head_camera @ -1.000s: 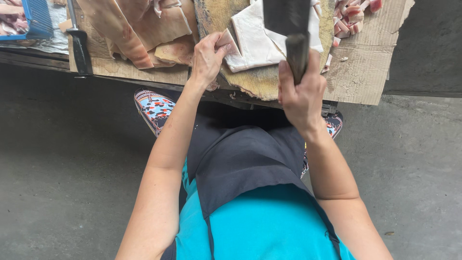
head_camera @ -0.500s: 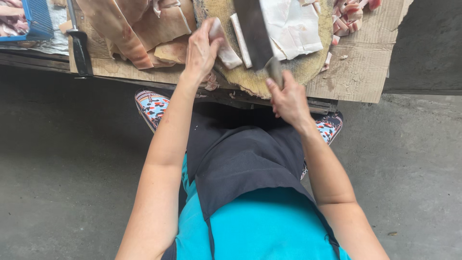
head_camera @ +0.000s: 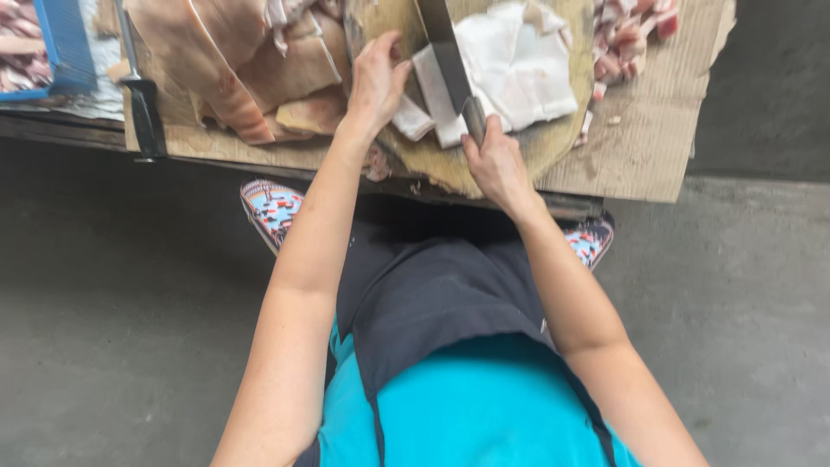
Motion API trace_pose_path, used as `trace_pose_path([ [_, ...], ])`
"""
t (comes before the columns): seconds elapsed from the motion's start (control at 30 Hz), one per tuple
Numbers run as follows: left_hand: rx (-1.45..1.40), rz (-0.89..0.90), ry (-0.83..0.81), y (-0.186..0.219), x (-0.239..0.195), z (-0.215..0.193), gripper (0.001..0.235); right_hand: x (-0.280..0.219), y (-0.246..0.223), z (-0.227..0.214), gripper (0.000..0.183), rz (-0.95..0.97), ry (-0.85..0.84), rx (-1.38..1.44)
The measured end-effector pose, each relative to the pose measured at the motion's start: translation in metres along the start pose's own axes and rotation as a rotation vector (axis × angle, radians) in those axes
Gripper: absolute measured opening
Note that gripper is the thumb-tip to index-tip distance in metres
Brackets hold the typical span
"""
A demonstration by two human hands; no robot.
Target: The person uses a cleaver to cut a large piece of pork belly into strips and then into small cubes on a wooden cutting board. The cut pieces are gathered and placed to the side of the board.
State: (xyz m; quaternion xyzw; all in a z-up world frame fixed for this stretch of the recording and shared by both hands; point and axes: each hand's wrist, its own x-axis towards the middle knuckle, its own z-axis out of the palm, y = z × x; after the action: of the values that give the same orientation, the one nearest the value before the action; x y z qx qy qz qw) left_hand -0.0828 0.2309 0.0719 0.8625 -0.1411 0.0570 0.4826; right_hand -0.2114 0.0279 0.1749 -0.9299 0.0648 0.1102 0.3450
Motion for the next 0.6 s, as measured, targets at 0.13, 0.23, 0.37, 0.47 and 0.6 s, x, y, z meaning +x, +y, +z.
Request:
trace_pose_path([
  [0.13, 0.218, -0.117, -0.147, 0.004, -0.003, 0.037, 0.042, -0.024, 0.011, 0.015, 0.038, 0.32, -0.117, 0.155],
  [0.23, 0.263, -0.285, -0.346, 0.001, 0.005, 0.039, 0.044, -0.025, 0.015, 0.025, 0.038, -0.038, 0.061, 0.057],
  [0.37, 0.294, -0.36, -0.447, 0.01, 0.007, 0.04, 0.034, 0.016, 0.014, 0.023, 0.037, 0.158, -0.062, 0.151],
  [0.47, 0.297, -0.236, -0.343, 0.027, 0.0, 0.039, 0.033, 0.061, -0.008, 0.007, 0.037, 0.215, -0.102, 0.301],
  [0.6, 0.051, -0.125, -0.222, 0.044, -0.024, 0.015, 0.031, 0.036, -0.025, -0.023, 0.033, 0.199, -0.111, 0.488],
])
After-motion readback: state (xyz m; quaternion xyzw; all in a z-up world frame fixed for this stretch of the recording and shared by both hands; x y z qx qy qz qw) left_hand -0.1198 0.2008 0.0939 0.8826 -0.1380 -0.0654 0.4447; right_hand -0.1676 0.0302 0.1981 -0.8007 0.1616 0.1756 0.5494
